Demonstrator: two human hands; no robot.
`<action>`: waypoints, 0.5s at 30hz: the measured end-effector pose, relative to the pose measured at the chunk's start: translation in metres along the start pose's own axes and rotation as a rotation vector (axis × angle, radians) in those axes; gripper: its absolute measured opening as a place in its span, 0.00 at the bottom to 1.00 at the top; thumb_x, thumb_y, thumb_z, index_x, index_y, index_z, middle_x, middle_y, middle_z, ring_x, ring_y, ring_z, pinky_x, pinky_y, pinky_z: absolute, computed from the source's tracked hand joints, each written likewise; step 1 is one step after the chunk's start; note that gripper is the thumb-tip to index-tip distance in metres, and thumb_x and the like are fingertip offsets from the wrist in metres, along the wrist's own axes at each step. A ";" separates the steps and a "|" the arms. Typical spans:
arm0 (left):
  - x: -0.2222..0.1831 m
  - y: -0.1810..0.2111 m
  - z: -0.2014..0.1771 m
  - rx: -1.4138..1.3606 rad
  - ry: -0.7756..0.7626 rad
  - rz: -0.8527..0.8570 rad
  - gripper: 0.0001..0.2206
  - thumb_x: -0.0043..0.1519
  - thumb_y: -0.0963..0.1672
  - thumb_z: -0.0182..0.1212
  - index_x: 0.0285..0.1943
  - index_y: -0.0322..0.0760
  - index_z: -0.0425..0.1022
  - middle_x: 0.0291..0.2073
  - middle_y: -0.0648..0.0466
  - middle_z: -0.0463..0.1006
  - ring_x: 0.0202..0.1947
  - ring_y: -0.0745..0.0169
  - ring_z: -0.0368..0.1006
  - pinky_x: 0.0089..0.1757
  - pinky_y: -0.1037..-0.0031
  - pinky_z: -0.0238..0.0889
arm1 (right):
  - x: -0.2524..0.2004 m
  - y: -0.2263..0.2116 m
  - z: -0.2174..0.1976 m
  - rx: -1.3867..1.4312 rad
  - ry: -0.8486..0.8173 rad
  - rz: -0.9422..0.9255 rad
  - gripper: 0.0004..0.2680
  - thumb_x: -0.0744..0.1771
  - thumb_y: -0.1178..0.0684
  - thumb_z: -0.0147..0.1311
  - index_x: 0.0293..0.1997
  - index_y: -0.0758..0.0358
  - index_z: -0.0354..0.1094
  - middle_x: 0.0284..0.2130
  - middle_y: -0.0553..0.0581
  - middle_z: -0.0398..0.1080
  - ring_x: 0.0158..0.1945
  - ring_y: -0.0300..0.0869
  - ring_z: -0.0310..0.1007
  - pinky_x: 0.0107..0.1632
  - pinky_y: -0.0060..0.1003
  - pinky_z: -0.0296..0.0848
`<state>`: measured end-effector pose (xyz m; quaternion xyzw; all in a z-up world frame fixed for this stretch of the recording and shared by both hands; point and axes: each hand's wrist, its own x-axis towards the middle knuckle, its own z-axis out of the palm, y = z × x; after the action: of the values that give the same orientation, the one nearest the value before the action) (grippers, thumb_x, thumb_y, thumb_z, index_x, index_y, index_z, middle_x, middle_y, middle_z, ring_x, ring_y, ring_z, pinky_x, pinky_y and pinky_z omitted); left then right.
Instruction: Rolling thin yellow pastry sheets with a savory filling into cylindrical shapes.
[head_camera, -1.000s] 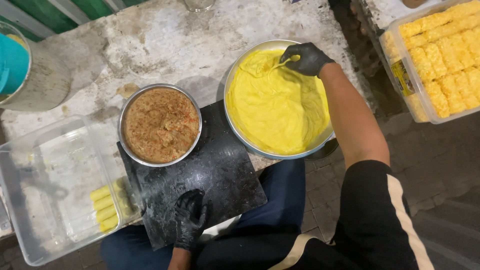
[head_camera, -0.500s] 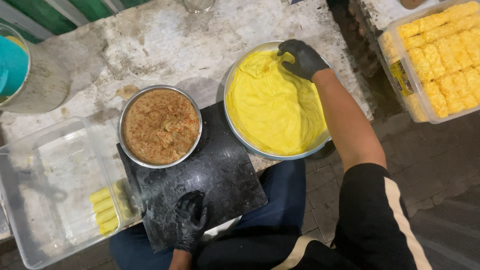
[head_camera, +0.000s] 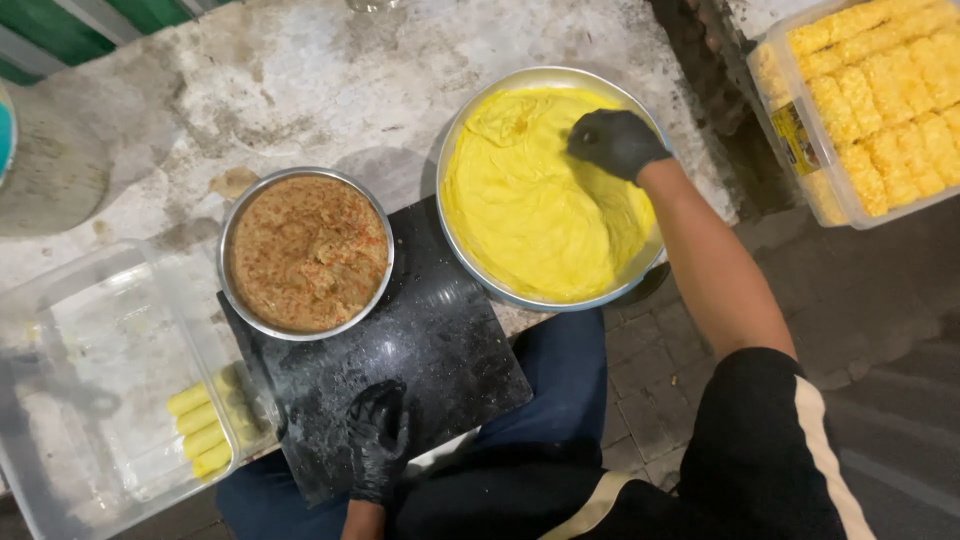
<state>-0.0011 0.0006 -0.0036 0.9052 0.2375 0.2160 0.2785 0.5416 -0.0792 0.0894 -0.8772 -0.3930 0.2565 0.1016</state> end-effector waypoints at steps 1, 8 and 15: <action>-0.001 0.000 0.001 -0.004 -0.006 -0.004 0.15 0.61 0.44 0.54 0.55 0.39 0.73 0.51 0.48 0.75 0.53 0.49 0.70 0.56 0.59 0.62 | -0.001 -0.004 0.011 -0.001 -0.006 0.006 0.11 0.67 0.40 0.50 0.45 0.51 0.74 0.46 0.54 0.71 0.48 0.51 0.69 0.50 0.46 0.67; -0.005 -0.010 0.008 0.001 0.058 0.040 0.12 0.62 0.42 0.54 0.53 0.38 0.75 0.50 0.49 0.76 0.51 0.49 0.72 0.55 0.60 0.63 | 0.034 -0.007 0.078 -0.181 0.213 -0.128 0.15 0.63 0.33 0.56 0.44 0.49 0.75 0.45 0.51 0.73 0.44 0.51 0.72 0.46 0.46 0.65; -0.001 -0.002 0.001 -0.020 0.105 0.059 0.10 0.62 0.41 0.56 0.51 0.37 0.76 0.48 0.50 0.77 0.50 0.50 0.72 0.55 0.61 0.64 | 0.041 -0.016 0.082 -0.176 0.171 -0.032 0.10 0.66 0.40 0.51 0.39 0.49 0.75 0.36 0.52 0.75 0.36 0.53 0.72 0.35 0.46 0.69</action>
<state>-0.0023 0.0010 -0.0064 0.8962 0.2229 0.2739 0.2684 0.5113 -0.0402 0.0111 -0.8950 -0.4178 0.1435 0.0613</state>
